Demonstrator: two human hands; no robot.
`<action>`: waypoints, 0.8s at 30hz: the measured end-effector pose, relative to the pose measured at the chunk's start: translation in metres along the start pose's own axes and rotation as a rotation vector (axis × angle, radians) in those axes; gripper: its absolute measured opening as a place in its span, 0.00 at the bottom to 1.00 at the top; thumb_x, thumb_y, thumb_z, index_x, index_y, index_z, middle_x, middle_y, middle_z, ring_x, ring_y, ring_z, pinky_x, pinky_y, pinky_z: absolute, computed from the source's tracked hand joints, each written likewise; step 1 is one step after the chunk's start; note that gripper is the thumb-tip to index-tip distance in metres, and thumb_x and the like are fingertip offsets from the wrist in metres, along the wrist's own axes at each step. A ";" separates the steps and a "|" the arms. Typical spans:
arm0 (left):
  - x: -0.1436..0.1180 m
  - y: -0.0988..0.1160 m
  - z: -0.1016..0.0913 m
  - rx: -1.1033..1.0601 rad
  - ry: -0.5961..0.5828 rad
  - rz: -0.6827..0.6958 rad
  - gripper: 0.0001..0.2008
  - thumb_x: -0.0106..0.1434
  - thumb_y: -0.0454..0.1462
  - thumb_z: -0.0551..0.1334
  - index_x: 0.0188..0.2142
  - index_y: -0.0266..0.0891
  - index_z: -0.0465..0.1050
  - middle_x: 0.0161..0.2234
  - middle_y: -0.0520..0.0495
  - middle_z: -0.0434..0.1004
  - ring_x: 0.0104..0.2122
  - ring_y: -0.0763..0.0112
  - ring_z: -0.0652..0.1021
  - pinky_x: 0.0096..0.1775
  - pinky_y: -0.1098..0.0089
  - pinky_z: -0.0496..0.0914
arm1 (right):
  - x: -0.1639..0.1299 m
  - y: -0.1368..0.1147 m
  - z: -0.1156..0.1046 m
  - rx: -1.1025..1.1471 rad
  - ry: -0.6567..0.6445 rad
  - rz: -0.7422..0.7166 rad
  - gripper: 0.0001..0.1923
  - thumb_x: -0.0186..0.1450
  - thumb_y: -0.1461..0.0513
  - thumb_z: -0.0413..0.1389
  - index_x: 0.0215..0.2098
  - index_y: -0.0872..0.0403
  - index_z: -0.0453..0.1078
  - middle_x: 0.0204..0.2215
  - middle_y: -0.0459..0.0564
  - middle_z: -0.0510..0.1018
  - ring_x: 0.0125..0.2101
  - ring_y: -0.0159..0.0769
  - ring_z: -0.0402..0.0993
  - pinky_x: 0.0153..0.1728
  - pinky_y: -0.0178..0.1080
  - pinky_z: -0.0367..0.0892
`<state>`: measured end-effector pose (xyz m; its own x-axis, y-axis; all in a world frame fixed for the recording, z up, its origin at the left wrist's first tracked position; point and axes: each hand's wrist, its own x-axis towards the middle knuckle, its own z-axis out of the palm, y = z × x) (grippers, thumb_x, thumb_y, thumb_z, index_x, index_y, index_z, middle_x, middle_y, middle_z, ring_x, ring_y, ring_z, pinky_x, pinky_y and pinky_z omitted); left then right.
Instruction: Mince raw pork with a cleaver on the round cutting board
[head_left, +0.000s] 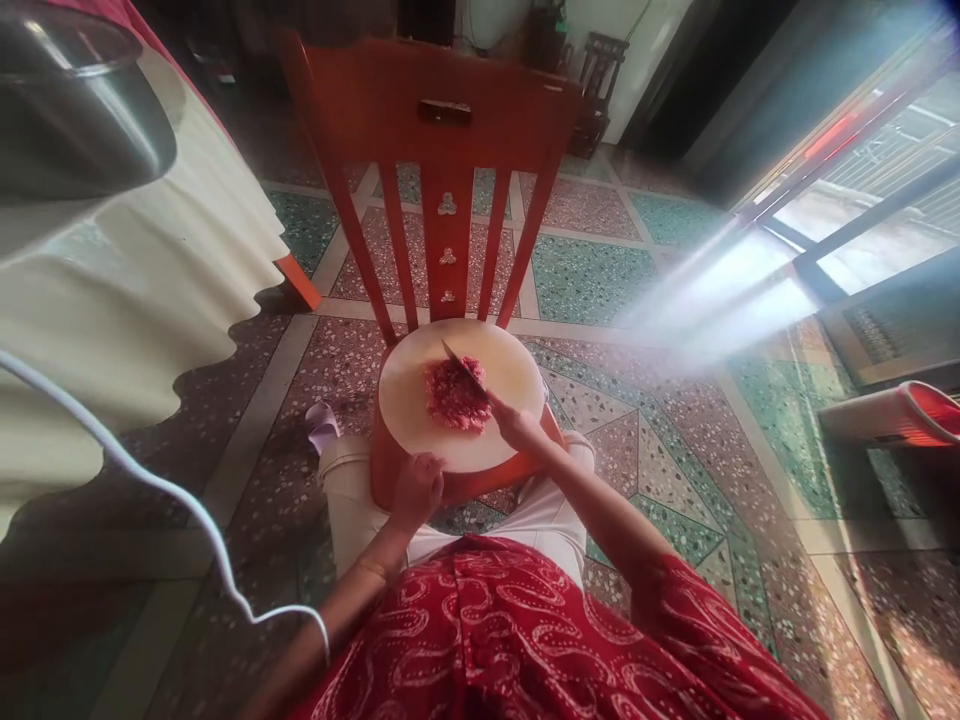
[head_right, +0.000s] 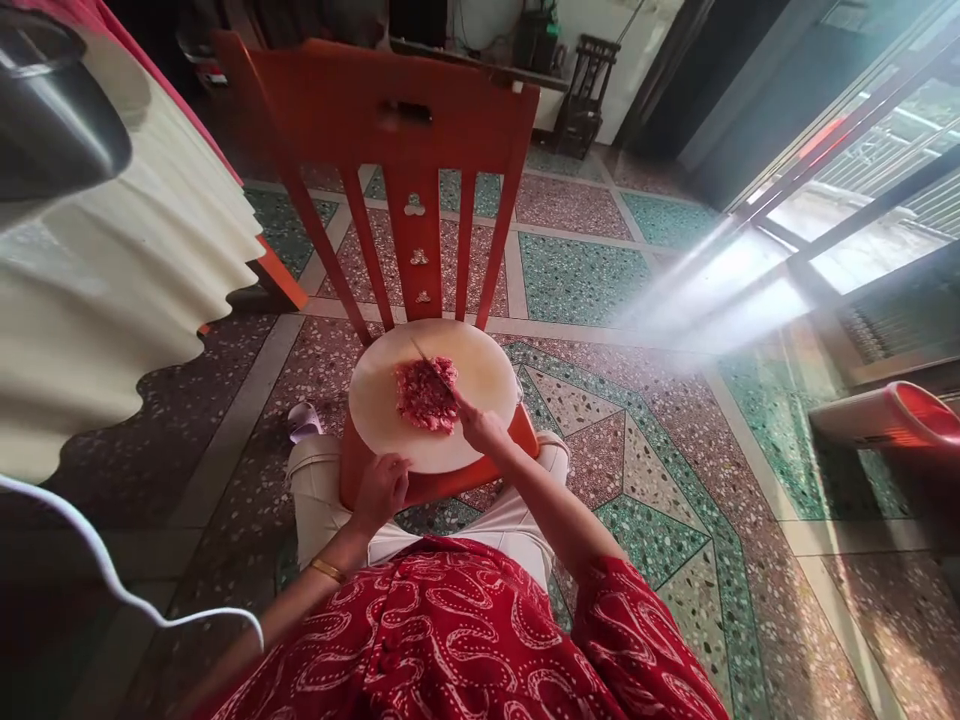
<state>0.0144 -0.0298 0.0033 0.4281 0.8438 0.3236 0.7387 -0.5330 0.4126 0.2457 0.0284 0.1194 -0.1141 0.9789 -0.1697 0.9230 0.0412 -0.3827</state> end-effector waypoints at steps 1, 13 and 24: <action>0.000 0.000 0.001 -0.003 0.001 0.005 0.13 0.62 0.32 0.51 0.42 0.38 0.71 0.36 0.43 0.69 0.38 0.64 0.69 0.41 0.62 0.66 | 0.001 0.001 -0.001 0.008 0.021 -0.005 0.24 0.69 0.59 0.42 0.63 0.47 0.54 0.43 0.50 0.78 0.38 0.41 0.77 0.41 0.40 0.70; -0.002 0.001 0.000 -0.008 0.007 0.001 0.14 0.61 0.30 0.50 0.43 0.39 0.70 0.37 0.44 0.70 0.39 0.64 0.69 0.42 0.62 0.66 | 0.003 0.002 0.005 0.033 0.114 -0.088 0.25 0.71 0.57 0.38 0.65 0.48 0.47 0.44 0.50 0.78 0.41 0.38 0.76 0.42 0.38 0.69; -0.002 0.001 0.001 0.025 -0.011 -0.025 0.14 0.61 0.31 0.51 0.43 0.39 0.71 0.37 0.43 0.70 0.38 0.63 0.69 0.41 0.61 0.64 | 0.004 0.013 0.002 0.002 0.107 0.006 0.25 0.70 0.58 0.40 0.65 0.51 0.50 0.44 0.53 0.77 0.41 0.41 0.76 0.42 0.39 0.68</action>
<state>0.0148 -0.0318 0.0027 0.4148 0.8578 0.3035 0.7622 -0.5097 0.3991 0.2567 0.0320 0.1115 -0.0691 0.9948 -0.0743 0.9228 0.0354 -0.3836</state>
